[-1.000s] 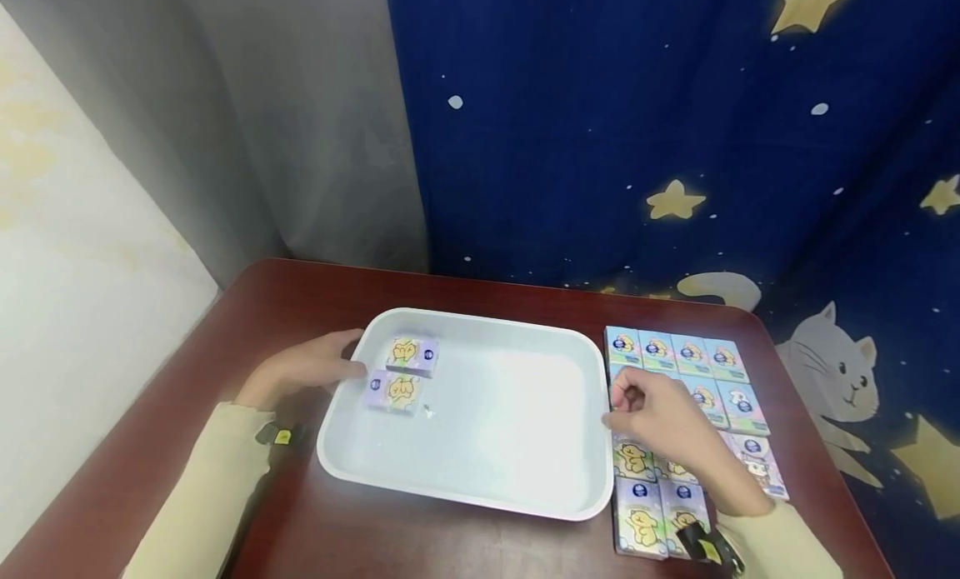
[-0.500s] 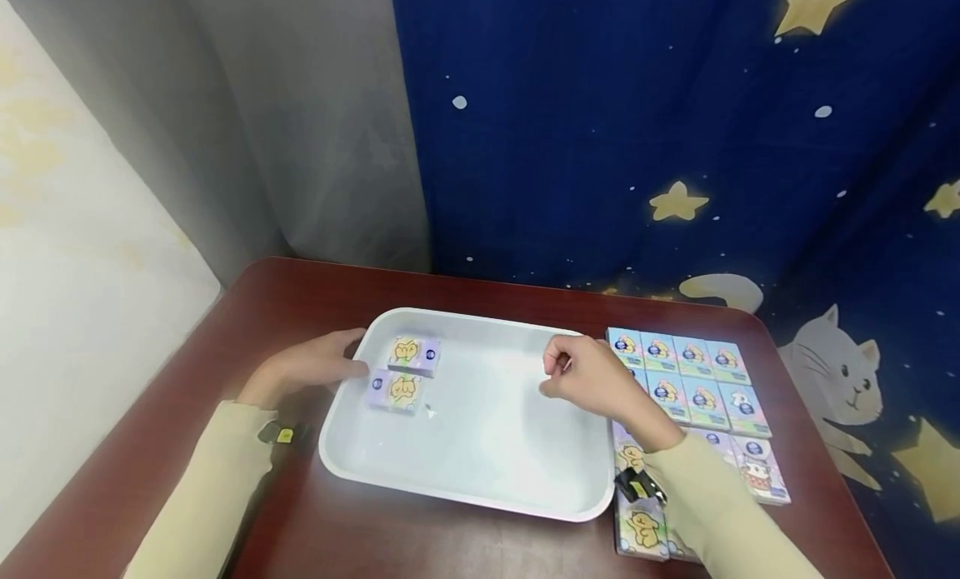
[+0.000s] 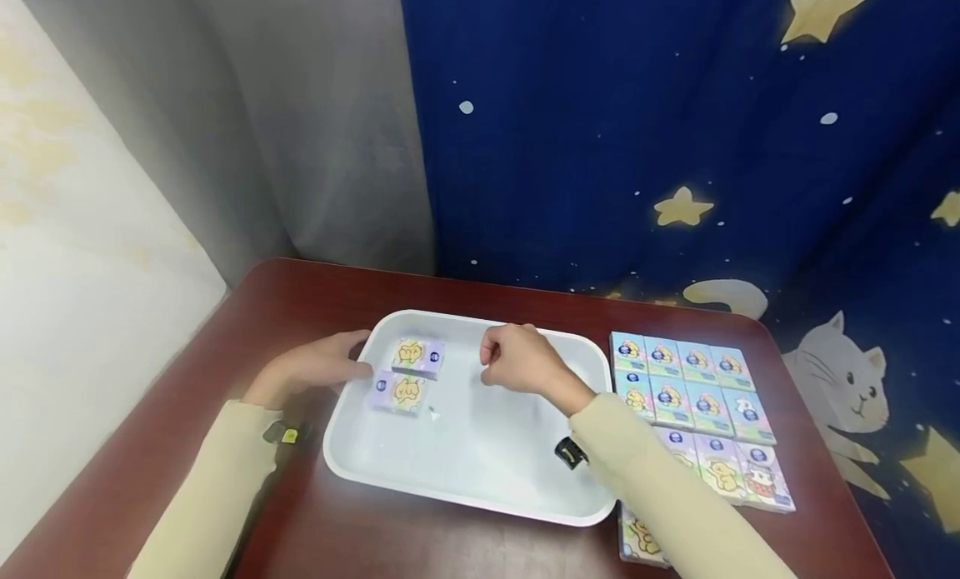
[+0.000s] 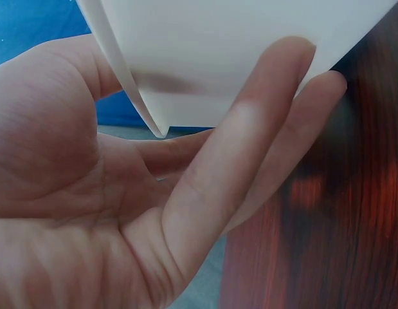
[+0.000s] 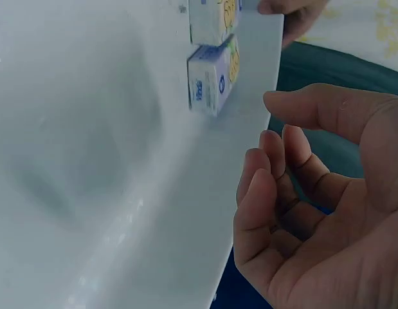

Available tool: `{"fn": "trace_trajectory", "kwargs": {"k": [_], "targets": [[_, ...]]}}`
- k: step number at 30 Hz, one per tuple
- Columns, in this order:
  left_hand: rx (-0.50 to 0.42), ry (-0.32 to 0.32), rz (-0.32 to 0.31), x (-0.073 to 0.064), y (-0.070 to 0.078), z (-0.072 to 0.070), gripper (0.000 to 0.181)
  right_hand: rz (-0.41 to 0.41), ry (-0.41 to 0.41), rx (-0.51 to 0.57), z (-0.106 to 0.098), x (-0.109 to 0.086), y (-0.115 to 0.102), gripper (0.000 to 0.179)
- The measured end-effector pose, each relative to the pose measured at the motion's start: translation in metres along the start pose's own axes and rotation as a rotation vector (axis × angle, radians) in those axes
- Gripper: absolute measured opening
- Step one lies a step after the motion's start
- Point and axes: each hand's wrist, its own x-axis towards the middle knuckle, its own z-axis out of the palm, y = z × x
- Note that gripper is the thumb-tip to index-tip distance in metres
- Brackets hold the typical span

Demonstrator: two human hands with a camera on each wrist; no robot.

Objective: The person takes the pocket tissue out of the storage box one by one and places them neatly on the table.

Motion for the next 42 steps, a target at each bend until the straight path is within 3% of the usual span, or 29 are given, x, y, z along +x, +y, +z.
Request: {"fn": "trace_trajectory", "kwargs": {"k": [4, 8, 11, 15, 19, 28, 33, 42], "targets": [[-0.001, 0.005, -0.009, 0.002, -0.002, 0.0, 0.061, 0.0, -0.014, -0.047, 0.015, 0.016, -0.012, 0.016], [0.0, 0.005, -0.008, 0.003, -0.004, 0.0, 0.06, -0.067, -0.002, -0.084, 0.047, 0.039, -0.007, 0.013], [0.01, 0.007, -0.008, 0.004, -0.005, 0.0, 0.058, -0.118, -0.017, -0.112, 0.061, 0.047, -0.017, 0.013], [0.028, 0.007, -0.003, 0.005, -0.005, 0.0, 0.056, -0.142, -0.075, -0.149, 0.063, 0.044, -0.05, 0.021], [0.031, 0.001, 0.011, 0.004, -0.005, 0.0, 0.057, -0.167, -0.108, -0.229, 0.076, 0.045, -0.059, 0.03], [0.025, 0.01, 0.005, 0.004, -0.004, -0.002, 0.06, -0.165, -0.143, -0.311, 0.086, 0.044, -0.067, 0.053], [0.029, 0.005, 0.011, 0.004, -0.003, -0.004, 0.061, -0.17, -0.158, -0.35, 0.085, 0.042, -0.069, 0.056], [0.037, 0.008, 0.006, 0.003, -0.003, -0.003, 0.059, -0.128, -0.195, -0.316, 0.085, 0.039, -0.07, 0.07]]}}
